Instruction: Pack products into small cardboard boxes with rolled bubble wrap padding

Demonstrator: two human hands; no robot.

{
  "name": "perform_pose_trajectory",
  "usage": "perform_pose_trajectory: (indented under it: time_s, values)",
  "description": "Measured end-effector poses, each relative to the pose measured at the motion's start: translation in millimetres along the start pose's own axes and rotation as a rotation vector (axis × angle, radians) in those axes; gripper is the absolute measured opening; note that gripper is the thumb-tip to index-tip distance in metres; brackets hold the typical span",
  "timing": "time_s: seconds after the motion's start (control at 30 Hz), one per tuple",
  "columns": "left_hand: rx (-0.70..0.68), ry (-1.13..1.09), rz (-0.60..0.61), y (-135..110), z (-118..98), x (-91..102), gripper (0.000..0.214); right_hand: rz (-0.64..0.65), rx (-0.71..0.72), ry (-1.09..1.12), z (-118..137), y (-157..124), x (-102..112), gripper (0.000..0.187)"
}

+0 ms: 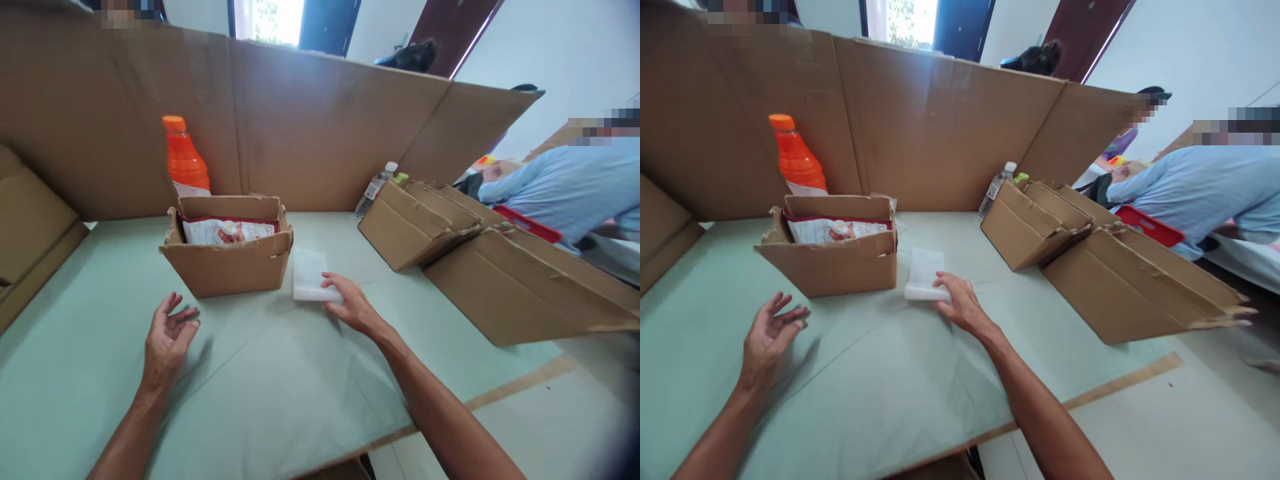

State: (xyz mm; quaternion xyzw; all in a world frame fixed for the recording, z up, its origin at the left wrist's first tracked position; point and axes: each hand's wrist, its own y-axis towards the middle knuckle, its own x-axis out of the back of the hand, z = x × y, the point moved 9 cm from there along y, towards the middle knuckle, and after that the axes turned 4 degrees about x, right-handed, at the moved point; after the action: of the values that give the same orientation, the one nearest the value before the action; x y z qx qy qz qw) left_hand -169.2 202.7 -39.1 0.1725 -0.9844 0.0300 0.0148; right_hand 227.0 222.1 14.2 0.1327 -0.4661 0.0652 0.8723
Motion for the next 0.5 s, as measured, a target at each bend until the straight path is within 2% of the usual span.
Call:
perform_pose_trajectory:
  time_s: [0.07, 0.13, 0.23, 0.33, 0.4, 0.43, 0.5]
  values:
    - [0.032, 0.054, 0.000, -1, 1, 3.0, 0.074, 0.124, 0.079, 0.077, 19, -38, 5, 0.048]
    - [0.016, 0.140, -0.004, -2, -1, 3.7, 0.065, 0.170, 0.072, 0.173, 29, -62, 15, 0.048]
    - [-0.205, 0.318, -0.043, -10, -21, -1.3, 0.049, 0.050, -0.043, 0.220, 24, -68, 26, 0.037]
    - [-0.416, 0.449, -0.064, -33, -48, -13.8, 0.039, -0.053, -0.062, 0.128, 26, -56, 15, 0.035]
    - [-0.475, 0.492, -0.011, -53, -61, -24.9, 0.036, -0.035, 0.042, 0.067, 47, -53, 2, 0.034]
    - [-0.495, 0.510, 0.043, -65, -67, -31.4, 0.036, 0.022, 0.126, 0.070, 62, -56, -6, 0.033]
    - [-0.519, 0.542, 0.194, -90, -74, -44.8, 0.035, 0.215, 0.302, 0.192, 96, -73, -18, 0.029]
